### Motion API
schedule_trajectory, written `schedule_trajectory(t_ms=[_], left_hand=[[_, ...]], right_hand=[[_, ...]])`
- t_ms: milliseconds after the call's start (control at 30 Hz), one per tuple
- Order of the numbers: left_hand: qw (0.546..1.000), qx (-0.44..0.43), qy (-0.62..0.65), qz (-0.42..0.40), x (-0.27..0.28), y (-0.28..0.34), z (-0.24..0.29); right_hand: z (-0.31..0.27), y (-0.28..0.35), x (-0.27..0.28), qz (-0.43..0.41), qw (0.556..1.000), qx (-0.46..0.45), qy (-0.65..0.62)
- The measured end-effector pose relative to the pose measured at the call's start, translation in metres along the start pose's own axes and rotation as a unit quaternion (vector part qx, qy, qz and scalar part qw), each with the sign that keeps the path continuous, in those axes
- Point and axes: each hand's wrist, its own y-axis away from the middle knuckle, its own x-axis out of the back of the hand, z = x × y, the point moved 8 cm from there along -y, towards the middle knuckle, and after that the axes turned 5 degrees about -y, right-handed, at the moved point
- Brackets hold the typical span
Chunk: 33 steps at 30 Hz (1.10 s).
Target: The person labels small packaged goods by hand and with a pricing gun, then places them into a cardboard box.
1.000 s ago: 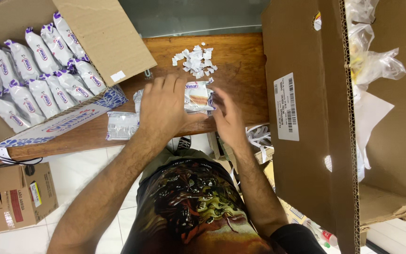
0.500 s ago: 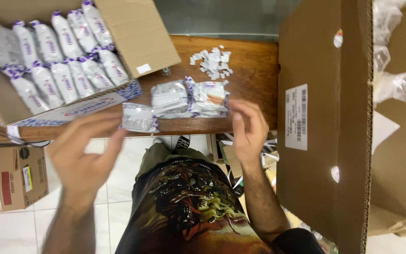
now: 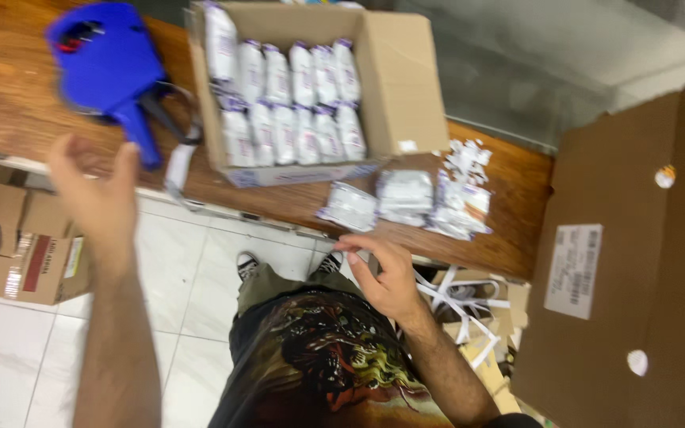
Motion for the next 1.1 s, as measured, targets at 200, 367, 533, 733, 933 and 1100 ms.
schedule_trajectory(t_ms=[200,367,533,733,933,1100], left_hand=[[0.981,0.141,-0.056,-0.118,-0.037,-0.037,-0.052],[0.933,0.241,-0.122,-0.237,-0.047,-0.049,-0.044],[0.941,0.184,-0.125,-0.254,-0.045,-0.049,-0.058],[0.967,0.154,-0.017,-0.202,-0.002,-0.029,-0.07],[0.978,0.141,-0.004,-0.153,0.071,-0.021,-0.01],[0.999,-0.014,0.018,-0.049,0.095,0.014,0.033]], right_hand=[[-0.02,-0.024,-0.073,0.008,0.997,-0.03,-0.067],[-0.036,-0.035,-0.123,0.007,0.997,-0.033,-0.07],[-0.045,-0.045,-0.156,0.006,0.996,-0.046,-0.074],[-0.057,-0.07,-0.171,0.006,0.996,-0.049,-0.071],[-0.102,-0.116,-0.216,-0.034,0.999,0.013,0.038],[-0.109,-0.115,-0.232,-0.055,0.995,0.008,0.08]])
